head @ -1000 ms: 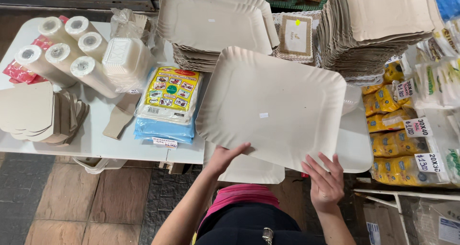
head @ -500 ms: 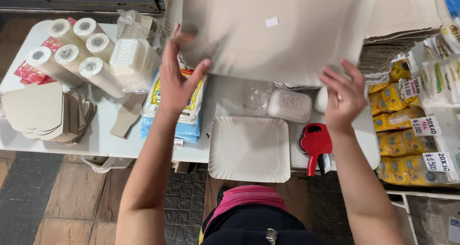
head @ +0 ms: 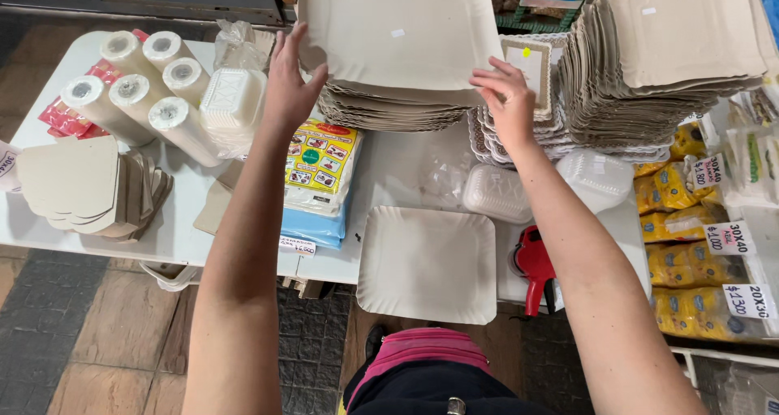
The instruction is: The person picks up paper plates from a stack, applies a price label to each using a handheld labeling gun, and returns them to the stack or moves them aside.
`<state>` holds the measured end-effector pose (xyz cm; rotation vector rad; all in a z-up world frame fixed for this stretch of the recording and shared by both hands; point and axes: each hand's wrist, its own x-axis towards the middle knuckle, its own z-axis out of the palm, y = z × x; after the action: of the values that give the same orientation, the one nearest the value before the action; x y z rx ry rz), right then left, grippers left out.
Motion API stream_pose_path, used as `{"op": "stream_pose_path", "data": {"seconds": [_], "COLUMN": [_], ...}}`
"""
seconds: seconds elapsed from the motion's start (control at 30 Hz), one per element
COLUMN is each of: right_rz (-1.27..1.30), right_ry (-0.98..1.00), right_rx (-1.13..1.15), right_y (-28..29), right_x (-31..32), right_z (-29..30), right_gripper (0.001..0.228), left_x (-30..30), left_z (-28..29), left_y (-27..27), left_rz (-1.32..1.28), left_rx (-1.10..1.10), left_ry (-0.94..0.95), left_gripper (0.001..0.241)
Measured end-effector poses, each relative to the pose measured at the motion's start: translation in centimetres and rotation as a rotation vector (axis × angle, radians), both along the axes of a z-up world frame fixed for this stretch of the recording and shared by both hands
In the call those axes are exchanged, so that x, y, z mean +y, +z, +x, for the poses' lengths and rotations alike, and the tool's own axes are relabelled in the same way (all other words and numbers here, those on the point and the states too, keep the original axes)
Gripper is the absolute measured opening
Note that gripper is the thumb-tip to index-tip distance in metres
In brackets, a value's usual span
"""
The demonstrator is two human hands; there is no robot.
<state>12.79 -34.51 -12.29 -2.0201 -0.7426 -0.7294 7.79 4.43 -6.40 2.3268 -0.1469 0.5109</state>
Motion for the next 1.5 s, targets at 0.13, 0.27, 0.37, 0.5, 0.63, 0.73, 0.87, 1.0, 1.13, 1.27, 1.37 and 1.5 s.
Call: {"op": "stream_pose_path", "data": {"seconds": [0.13, 0.27, 0.37, 0.5, 0.63, 0.73, 0.87, 1.0, 1.13, 1.27, 1.37, 1.5], "right_rz": [-0.105, -0.269, -0.357, -0.513, -0.633, -0.64, -0.589, -0.588, -0.574, -0.354, -0.26, -0.292], "right_ry": [0.03, -0.009, -0.255, -0.407, -0.401, -0.402, -0.341, -0.327, -0.336, -0.327, -0.379, -0.495], "right_rx": [-0.002, 0.058, 0.034, 0.023, -0.101, -0.089, 0.018, 0.039, 0.094, 0.202, 0.232, 0.511], "right_y": [-3.3, -5.7, -5.9, -8.1, -10.5, -10.9, -10.5, -9.6, -9.8, -9.9, -14.6, -29.5], "right_x": [-0.6, -1.1, -0.4, 1.1, 2.5, 3.3, 4.2, 4.8, 4.3, 1.6, -2.5, -9.5], "right_z": [1.2, 1.1, -1.3, -4.0, -4.1, -3.5, -2.1, -1.2, -1.8, -6.5, -11.7, -21.1], "right_gripper": [0.025, 0.074, 0.095, 0.098, 0.095, 0.096, 0.1, 0.1, 0.101, 0.094, 0.087, 0.085], "left_x": [0.6, 0.6, -0.5, -2.5, -3.5, -3.5, -3.4, -3.9, -4.2, -4.8, -6.6, -9.3], "left_z": [1.2, 0.7, -1.0, -2.9, -2.8, -2.3, -1.3, -0.6, -1.2, -5.0, -10.8, -20.2], "left_y": [-2.9, -4.2, -4.3, -7.5, -9.9, -10.4, -10.3, -9.8, -9.8, -11.8, -17.3, -27.8], "left_rz": [-0.035, 0.05, 0.434, 0.776, 0.817, 0.83, 0.778, 0.773, 0.769, 0.692, 0.441, 0.133], "left_rx": [-0.058, -0.097, -0.172, -0.374, -0.367, -0.338, -0.255, -0.258, -0.248, -0.296, -0.089, 0.518], "left_ry": [0.023, 0.033, 0.083, 0.052, 0.096, 0.129, 0.096, 0.109, 0.096, 0.101, 0.006, -0.064], "left_gripper": [0.055, 0.054, 0.063, 0.081, 0.086, 0.089, 0.092, 0.098, 0.098, 0.1, 0.091, 0.092]}}
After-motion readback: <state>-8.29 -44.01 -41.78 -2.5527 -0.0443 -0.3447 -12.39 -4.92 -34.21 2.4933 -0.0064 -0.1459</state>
